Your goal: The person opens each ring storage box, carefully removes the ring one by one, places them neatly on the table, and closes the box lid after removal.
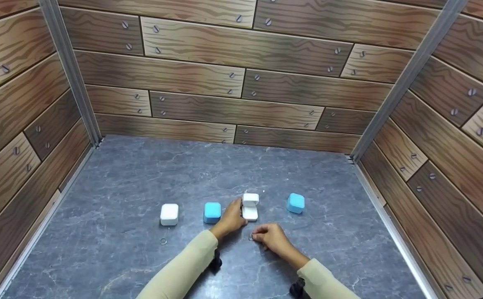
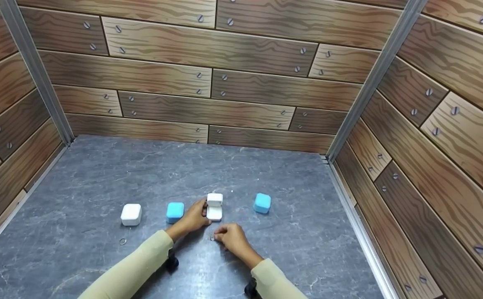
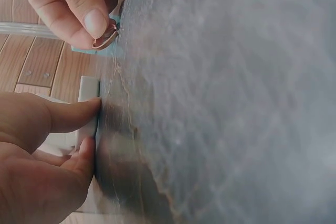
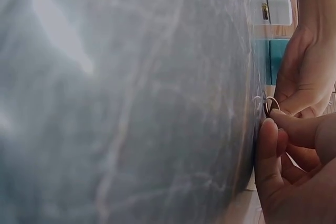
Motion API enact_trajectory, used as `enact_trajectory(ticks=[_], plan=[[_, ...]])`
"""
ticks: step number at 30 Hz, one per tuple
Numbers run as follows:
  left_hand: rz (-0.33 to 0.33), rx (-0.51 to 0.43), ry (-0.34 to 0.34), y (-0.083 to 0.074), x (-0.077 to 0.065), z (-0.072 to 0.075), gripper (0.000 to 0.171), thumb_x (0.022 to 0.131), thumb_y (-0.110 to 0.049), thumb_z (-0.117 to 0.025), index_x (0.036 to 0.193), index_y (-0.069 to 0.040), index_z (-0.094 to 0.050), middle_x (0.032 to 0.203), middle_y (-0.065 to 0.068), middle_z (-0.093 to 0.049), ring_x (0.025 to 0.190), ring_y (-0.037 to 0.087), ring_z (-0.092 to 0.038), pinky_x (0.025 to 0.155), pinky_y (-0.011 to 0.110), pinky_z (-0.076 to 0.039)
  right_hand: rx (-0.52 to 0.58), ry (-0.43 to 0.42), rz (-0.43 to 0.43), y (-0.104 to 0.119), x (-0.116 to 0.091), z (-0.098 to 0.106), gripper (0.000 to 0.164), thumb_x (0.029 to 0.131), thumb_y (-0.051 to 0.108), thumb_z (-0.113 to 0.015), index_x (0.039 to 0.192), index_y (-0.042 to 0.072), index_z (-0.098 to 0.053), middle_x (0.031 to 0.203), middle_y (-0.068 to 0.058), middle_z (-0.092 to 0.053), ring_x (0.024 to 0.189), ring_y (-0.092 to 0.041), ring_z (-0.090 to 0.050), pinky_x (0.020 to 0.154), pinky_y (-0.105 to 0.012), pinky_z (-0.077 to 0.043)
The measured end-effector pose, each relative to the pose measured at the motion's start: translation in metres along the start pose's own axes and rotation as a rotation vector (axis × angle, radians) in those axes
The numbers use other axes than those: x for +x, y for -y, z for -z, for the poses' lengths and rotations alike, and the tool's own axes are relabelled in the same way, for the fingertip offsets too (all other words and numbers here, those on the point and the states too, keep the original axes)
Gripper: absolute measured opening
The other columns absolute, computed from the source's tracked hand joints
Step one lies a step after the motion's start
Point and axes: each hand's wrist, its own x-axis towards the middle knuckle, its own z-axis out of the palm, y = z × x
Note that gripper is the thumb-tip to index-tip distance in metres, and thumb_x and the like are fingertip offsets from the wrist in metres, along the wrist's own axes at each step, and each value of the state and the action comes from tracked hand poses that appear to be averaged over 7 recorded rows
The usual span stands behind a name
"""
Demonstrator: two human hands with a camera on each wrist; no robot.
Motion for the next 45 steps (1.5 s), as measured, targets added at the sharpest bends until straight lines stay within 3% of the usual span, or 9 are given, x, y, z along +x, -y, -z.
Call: enact_trajectory(ticks=[16,26,30,37,41,45], plan=[[0.017,0.038,0.019,0.018,-0.017,0.023,0.078,0.074,0.009,-0.076,0.144,0.010,-0.041,0.135,0.028,-0.054,0.129,0.042,-0.051,0.110,0.052,-0.041,0.042,0.023,0.037,0.005,0.003,-0.033,0.007,0.087,0.007,-0.074,0.091,0.001,-0.076,0.071,0.004,-0.066,0.055,-0.007,-0.053,0.047,-0.023,-0.047],[0.021,0.057,0.029,0.027,-0.024,0.031,0.078,0.072,0.011,-0.075,0.143,0.010,-0.043,0.132,0.027,-0.057,0.125,0.041,-0.053,0.107,0.052,-0.043,0.064,-0.084,0.095,0.010,0.006,-0.044,0.012,0.090,0.010,-0.072,0.096,0.000,-0.074,0.076,-0.005,-0.069,0.057,-0.009,-0.053,0.050,-0.024,-0.045],[0.019,0.036,0.019,0.022,-0.021,0.027,0.080,0.071,0.012,-0.076,0.144,0.009,-0.043,0.134,0.028,-0.056,0.126,0.042,-0.053,0.110,0.052,-0.042,0.054,-0.164,0.100,0.012,0.010,-0.034,0.013,0.091,0.012,-0.072,0.096,0.001,-0.075,0.079,-0.007,-0.070,0.059,-0.009,-0.054,0.052,-0.024,-0.046],[0.003,0.019,0.017,0.005,-0.006,0.010,0.076,0.074,0.008,-0.078,0.143,0.006,-0.046,0.135,0.025,-0.057,0.128,0.038,-0.054,0.110,0.048,-0.043,0.023,-0.337,0.122,0.013,0.028,0.008,0.019,0.093,0.014,-0.071,0.106,0.001,-0.073,0.092,-0.012,-0.072,0.069,-0.011,-0.056,0.057,-0.024,-0.048],[0.006,-0.004,0.031,0.000,-0.001,0.005,0.075,0.076,0.008,-0.077,0.144,0.006,-0.045,0.137,0.024,-0.057,0.128,0.036,-0.054,0.109,0.046,-0.044,0.053,-0.343,0.072,0.016,0.041,0.025,0.036,0.097,0.023,-0.068,0.123,-0.001,-0.066,0.109,-0.017,-0.069,0.083,-0.017,-0.061,0.063,-0.027,-0.052],[0.002,0.007,0.036,0.004,-0.003,0.007,0.073,0.076,0.009,-0.076,0.142,0.006,-0.046,0.134,0.023,-0.057,0.124,0.034,-0.056,0.105,0.045,-0.047,0.108,-0.276,0.027,0.020,0.057,0.025,0.050,0.100,0.028,-0.062,0.139,-0.002,-0.054,0.128,-0.022,-0.061,0.103,-0.030,-0.065,0.077,-0.035,-0.059]])
